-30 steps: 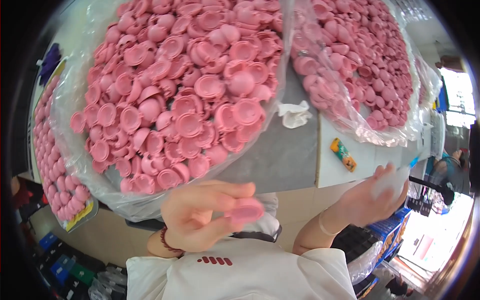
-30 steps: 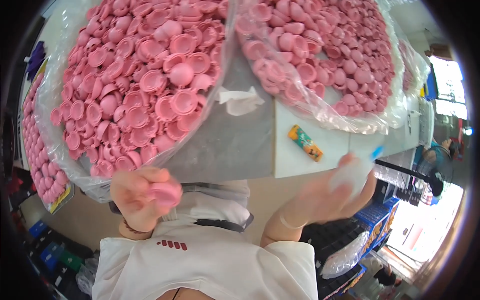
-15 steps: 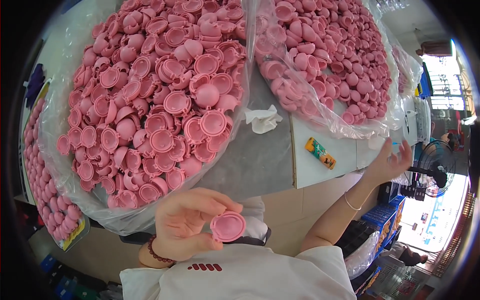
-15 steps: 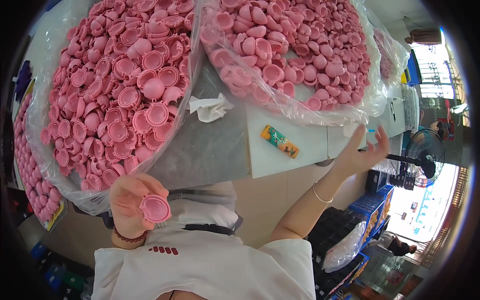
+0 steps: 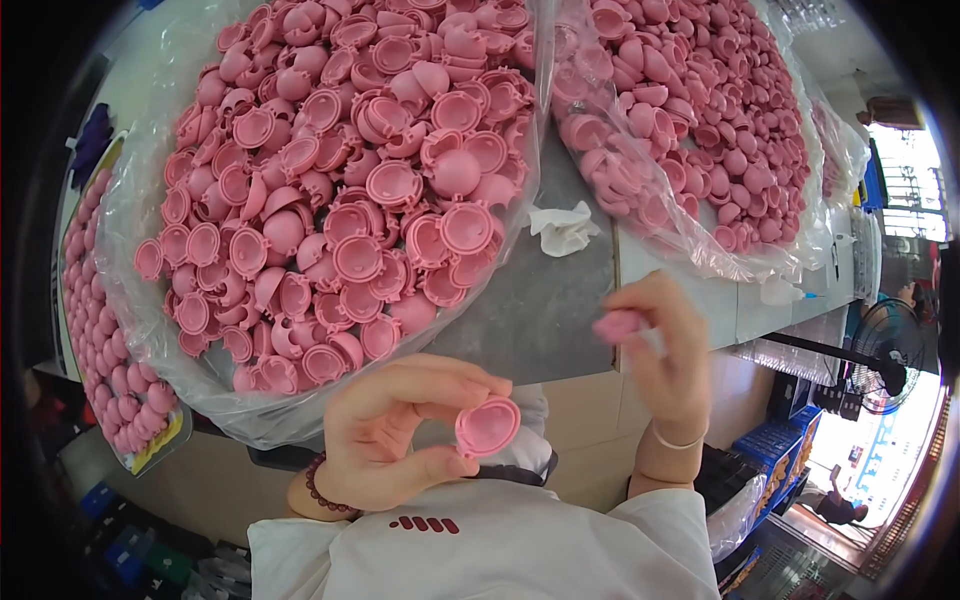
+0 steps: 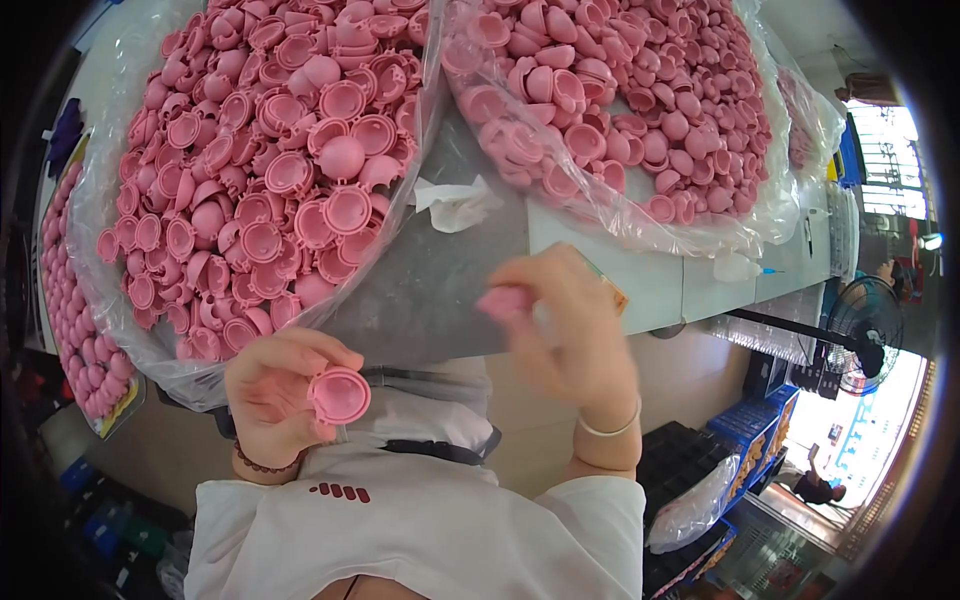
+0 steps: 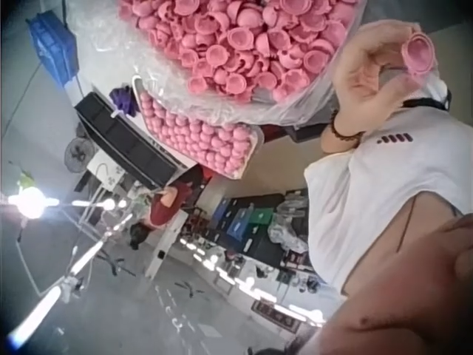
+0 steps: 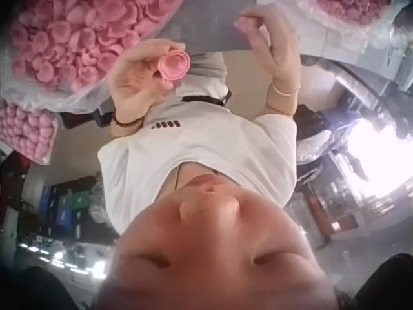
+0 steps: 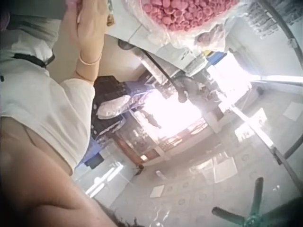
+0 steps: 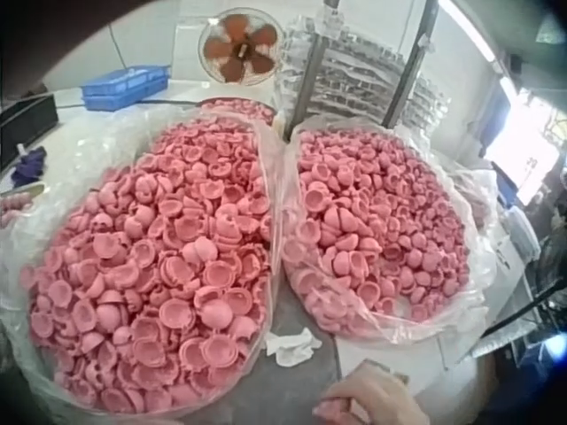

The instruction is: Applying glue to pink plastic shell halves and joining them together to form small pods.

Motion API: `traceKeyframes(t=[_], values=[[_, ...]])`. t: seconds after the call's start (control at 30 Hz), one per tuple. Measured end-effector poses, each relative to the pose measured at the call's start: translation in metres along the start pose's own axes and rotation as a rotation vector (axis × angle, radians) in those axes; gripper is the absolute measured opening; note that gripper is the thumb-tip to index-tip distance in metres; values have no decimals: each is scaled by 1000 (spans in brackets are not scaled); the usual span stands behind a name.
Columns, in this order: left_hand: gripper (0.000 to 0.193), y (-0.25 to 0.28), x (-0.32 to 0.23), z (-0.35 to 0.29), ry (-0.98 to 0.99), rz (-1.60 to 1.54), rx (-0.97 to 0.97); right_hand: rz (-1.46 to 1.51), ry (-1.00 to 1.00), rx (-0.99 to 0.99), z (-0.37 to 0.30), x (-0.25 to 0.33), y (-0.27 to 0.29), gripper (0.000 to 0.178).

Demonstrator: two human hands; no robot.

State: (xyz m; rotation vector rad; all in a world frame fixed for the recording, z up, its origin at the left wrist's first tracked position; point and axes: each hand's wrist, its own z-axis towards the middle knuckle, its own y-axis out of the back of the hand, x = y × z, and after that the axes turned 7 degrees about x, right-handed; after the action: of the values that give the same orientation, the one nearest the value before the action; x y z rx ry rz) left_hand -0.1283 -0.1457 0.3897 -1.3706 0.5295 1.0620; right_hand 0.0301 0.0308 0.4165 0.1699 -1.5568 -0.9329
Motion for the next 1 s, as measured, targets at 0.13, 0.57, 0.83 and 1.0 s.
traceKeyframes(t=[0.13,0.57,0.83,1.0], values=[[43,0,2,-2,16,27,-45,-350,246,123,10,-10,-31,25],[42,1,7,-4,6,366,-31,-187,162,-126,5,12,-37,39],[41,6,8,-1,31,419,30,-138,554,-90,11,10,-50,41],[39,7,7,1,-26,475,55,-116,566,-161,7,10,-56,37]])
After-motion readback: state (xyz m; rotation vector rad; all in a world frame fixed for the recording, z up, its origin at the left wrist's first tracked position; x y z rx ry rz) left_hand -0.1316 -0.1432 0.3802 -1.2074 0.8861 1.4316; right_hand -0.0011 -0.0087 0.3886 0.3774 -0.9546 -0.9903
